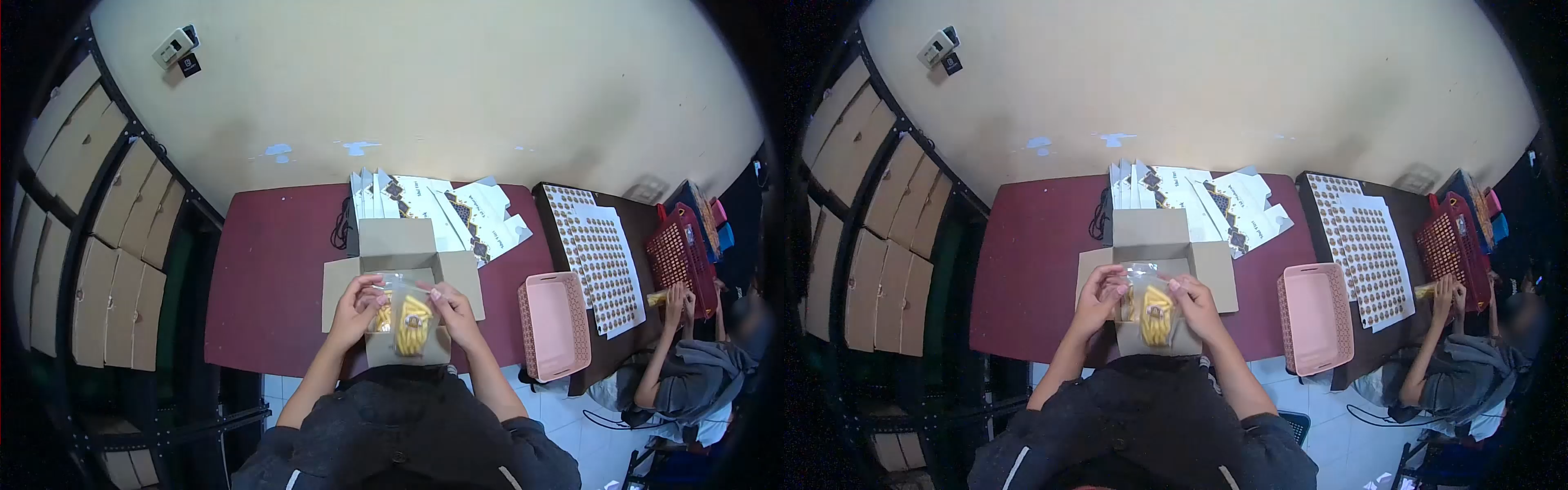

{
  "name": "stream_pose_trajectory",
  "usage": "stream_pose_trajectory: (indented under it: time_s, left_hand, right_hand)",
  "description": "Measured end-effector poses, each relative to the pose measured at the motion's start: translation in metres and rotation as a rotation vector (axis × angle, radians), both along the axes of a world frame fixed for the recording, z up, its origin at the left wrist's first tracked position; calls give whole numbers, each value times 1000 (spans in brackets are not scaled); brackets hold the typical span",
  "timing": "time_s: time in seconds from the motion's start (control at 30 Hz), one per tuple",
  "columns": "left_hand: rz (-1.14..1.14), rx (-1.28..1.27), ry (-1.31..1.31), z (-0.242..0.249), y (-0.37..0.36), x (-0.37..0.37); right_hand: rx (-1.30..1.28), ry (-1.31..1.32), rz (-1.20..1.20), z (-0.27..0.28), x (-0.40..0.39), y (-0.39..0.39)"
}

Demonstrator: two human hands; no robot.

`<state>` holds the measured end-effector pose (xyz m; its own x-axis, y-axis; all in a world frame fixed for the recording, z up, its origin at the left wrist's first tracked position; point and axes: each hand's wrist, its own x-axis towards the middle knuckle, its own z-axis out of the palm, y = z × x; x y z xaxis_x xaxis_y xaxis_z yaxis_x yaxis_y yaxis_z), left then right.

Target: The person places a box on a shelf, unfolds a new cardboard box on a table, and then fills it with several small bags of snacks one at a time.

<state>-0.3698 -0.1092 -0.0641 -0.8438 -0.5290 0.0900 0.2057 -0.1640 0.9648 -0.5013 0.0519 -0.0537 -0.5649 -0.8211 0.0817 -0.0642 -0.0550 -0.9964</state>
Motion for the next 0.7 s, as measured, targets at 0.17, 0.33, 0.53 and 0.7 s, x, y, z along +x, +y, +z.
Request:
stream_pose_trajectory:
  time_s: [0.17, 0.33, 0.53, 0.7]
  left_hand:
    - [-150, -312, -67, 7, 16, -3]
    - [-7, -446, 36, 8, 26, -7]
    - [-45, -509, 44, 14, 25, -3]
    - [-97, -346, -60, 14, 18, -2]
  right_hand:
    - [-27, 315, -102, 12, 17, -13]
    - [-92, 212, -83, -5, 20, -20]
    - [-33, 308, -340, 16, 22, -23]
    - [18, 172, -270, -5, 17, -12]
